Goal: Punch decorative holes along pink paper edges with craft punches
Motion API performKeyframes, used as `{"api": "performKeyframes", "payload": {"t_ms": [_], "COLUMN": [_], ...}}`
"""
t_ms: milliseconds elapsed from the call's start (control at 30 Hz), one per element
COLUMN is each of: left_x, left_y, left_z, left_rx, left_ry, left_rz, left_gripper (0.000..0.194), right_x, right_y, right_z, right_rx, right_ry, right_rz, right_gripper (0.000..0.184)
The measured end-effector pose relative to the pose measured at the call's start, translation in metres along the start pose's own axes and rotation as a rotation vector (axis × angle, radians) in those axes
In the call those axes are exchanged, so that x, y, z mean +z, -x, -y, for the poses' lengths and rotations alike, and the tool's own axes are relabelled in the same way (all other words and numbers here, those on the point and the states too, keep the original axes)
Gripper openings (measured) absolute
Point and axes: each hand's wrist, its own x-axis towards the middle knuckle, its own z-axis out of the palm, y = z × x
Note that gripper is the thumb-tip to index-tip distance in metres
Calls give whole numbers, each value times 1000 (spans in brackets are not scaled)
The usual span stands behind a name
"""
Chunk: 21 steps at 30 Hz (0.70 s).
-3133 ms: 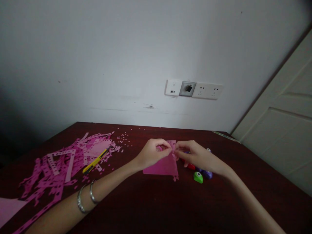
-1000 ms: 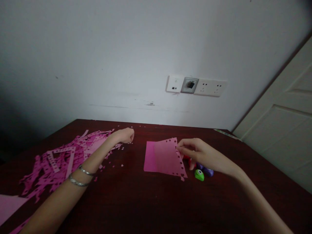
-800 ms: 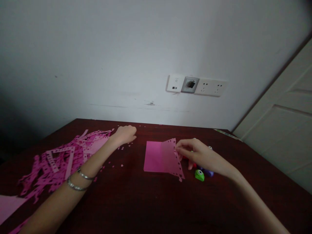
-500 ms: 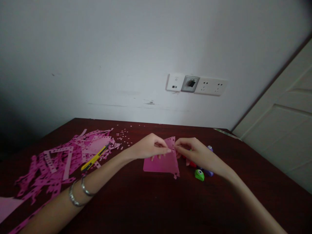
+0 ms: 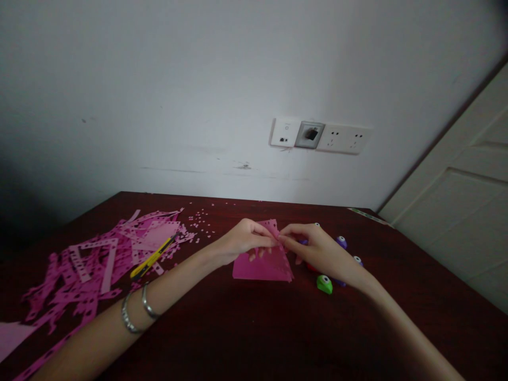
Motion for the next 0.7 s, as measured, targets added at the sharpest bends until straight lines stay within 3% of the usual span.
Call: {"api": "performKeyframes", "payload": {"t_ms": [167,300,700], "left_x": [3,4,5], "left_y": [-3,-3,-2], "left_z": [3,4,5], "left_rx": [4,44,165], "left_ry": [65,56,-26], "left_rz": [-92,-96,-94], "left_gripper": [11,12,11], "right_x": [0,1,2], "right_y": [0,-1,-3], "right_z": [-1,-3,-1], "right_rx": [56,108,144], "right_ry": [-133,-200,-122], "right_rz": [10,17,-61], "right_gripper": [21,19,15]}}
